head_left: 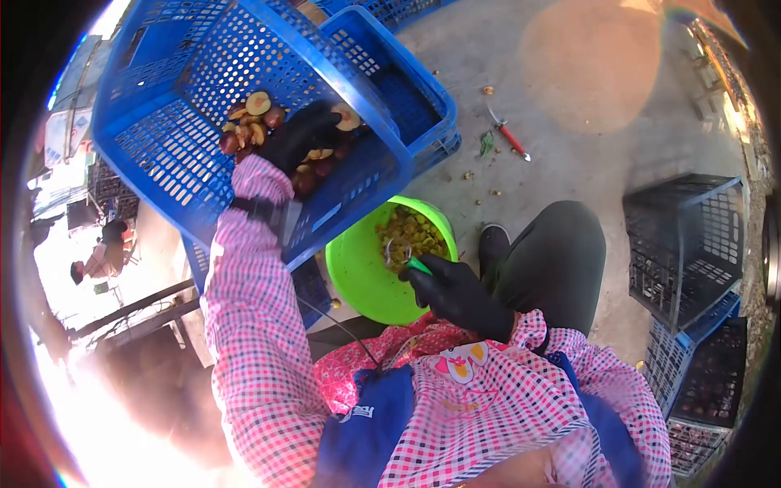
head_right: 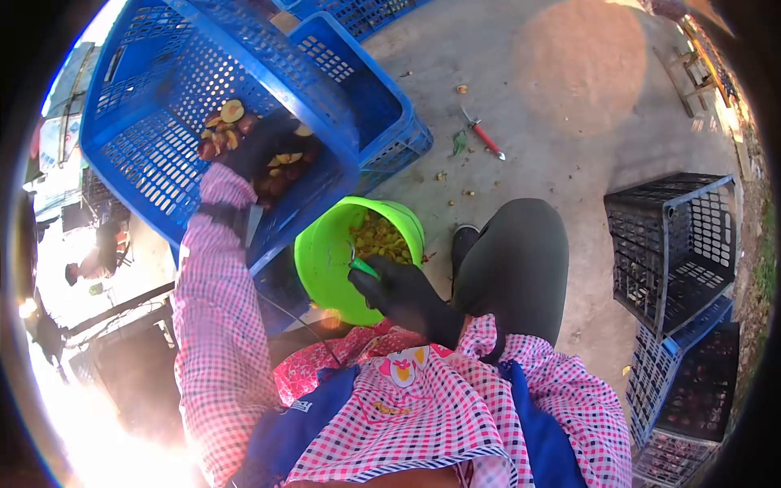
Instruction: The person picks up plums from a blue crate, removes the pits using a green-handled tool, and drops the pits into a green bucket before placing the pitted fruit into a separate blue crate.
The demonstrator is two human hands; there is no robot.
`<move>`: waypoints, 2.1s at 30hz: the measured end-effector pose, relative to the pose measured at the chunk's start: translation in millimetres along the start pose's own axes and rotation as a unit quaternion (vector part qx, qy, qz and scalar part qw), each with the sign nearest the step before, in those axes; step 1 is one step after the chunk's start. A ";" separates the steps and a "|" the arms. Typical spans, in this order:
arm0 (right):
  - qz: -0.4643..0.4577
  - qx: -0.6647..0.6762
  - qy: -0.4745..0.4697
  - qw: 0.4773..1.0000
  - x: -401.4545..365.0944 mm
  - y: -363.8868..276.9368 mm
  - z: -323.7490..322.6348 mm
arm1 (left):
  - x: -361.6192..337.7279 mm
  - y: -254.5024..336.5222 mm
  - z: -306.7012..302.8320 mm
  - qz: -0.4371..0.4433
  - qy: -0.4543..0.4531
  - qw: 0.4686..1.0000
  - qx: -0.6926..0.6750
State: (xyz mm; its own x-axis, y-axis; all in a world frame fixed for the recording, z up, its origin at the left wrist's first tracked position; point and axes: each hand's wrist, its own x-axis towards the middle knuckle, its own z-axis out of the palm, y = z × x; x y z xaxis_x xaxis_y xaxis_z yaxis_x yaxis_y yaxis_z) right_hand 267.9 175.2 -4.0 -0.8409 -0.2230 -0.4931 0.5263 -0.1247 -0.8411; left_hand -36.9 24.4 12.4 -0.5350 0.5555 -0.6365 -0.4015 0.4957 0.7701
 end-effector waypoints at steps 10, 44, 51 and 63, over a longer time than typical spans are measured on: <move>-0.209 -0.067 0.117 0.969 -3.8 16.1 19.9 | -150.1 -93.9 122.5 0.212 0.049 0.950 -0.223; -0.383 -0.174 0.040 0.906 7.3 39.0 20.0 | -144.9 -113.8 174.2 0.146 0.218 0.938 -0.225; 0.102 0.405 -0.319 0.851 -16.1 15.8 12.3 | -132.8 -108.9 186.6 0.365 0.224 0.894 -0.131; 0.094 0.433 -0.361 0.820 -19.7 20.3 15.3 | -138.5 -106.2 195.3 0.383 0.359 0.851 -0.015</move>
State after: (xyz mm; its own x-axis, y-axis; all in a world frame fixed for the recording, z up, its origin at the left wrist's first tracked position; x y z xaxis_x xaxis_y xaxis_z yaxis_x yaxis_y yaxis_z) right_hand 297.0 162.3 -8.0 -0.6051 -0.7929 -0.0718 0.7934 -0.5930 -0.1372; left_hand 224.9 25.2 10.6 -0.9604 0.1522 0.2334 0.2557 0.1487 0.9552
